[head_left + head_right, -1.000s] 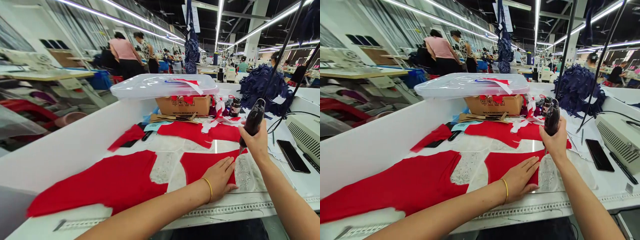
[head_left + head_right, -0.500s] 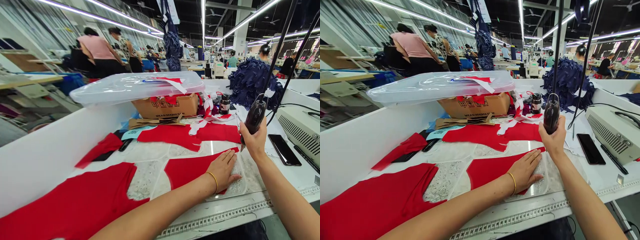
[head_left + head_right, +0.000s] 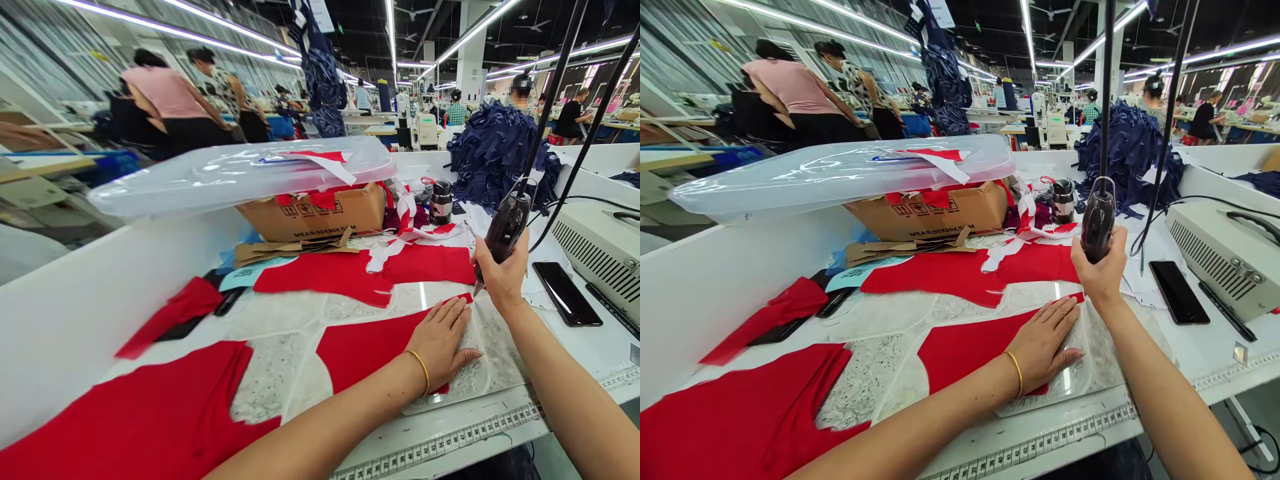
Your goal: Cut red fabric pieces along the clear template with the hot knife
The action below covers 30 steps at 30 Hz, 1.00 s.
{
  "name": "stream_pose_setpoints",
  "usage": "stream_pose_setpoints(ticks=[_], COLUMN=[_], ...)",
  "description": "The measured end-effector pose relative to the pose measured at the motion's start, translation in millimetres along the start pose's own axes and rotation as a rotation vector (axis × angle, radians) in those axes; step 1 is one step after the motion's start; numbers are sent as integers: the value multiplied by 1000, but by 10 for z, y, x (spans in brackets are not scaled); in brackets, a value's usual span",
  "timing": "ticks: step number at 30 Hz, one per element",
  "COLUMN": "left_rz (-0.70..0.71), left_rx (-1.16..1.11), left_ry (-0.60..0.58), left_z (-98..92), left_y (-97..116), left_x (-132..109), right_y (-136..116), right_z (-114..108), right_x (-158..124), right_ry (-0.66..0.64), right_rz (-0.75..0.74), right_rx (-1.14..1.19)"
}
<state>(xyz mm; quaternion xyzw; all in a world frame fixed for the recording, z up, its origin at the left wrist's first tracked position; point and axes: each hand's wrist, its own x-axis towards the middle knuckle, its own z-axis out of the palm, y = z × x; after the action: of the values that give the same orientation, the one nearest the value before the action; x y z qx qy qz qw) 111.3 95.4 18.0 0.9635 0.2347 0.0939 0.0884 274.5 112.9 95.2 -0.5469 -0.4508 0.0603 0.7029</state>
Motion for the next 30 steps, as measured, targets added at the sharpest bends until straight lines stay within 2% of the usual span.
stream_pose_setpoints(ticks=[15,26,30], left_rz=[-5,10,20], left_rx=[16,25,29], left_ry=[-26,-10,-3], left_z=[-33,-10,-54], left_y=[18,7,18], left_x=[-15,-3,0], right_y=[-1,23,32], right_z=[49,71,86], right_x=[-22,-35,-52], right_ry=[29,30,57], right_rz=[-3,-25,-41], right_rx=[-9,11,11])
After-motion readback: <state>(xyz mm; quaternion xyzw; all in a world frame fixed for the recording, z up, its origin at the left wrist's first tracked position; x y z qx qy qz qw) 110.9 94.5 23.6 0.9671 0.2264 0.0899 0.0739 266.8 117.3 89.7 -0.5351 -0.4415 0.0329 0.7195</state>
